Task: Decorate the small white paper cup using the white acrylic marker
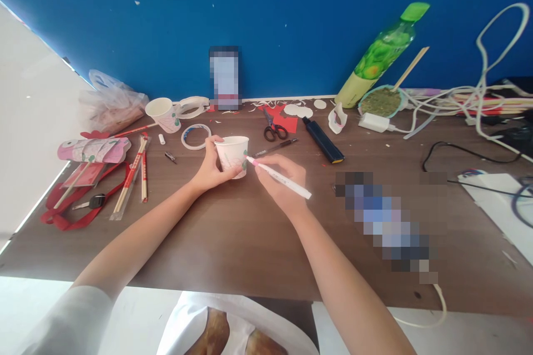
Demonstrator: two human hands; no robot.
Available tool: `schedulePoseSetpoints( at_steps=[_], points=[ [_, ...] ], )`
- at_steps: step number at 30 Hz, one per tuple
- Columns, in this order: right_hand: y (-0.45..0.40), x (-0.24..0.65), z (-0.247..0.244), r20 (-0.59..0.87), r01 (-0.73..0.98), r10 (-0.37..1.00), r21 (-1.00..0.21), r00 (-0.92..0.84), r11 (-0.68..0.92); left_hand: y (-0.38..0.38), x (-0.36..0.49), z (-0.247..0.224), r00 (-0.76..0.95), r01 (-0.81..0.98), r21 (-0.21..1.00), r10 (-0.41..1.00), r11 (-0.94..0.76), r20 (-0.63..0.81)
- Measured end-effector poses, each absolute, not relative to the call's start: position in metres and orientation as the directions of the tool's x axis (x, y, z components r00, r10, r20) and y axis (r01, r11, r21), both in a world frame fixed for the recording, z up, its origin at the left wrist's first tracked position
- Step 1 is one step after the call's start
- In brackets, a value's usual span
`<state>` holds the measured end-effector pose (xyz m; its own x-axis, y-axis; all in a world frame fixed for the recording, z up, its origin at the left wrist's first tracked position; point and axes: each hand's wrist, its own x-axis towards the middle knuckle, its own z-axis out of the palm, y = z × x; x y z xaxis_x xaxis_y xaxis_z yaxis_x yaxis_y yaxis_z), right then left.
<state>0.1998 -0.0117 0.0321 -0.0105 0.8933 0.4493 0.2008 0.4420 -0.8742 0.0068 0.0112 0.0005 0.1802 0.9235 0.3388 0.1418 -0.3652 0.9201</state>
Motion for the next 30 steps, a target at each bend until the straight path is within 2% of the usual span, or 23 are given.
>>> schedulePoseSetpoints(
  at_steps=[17,30],
  points=[
    [-0.0113,0.1961,0.0319,0.471,0.242,0.874,-0.84,-0.116,0.485,0.0128,0.0049,0.0012,0.172,0.207,0.884,0.905,-0.419,0.389],
    [-0.0114,0.1962,0.0332,0.44,0.285,0.896,-0.852,-0.063,0.439,0.0132,0.0047,0.0011,0.182,0.236,0.863,0.893,-0.447,0.412]
  ],
)
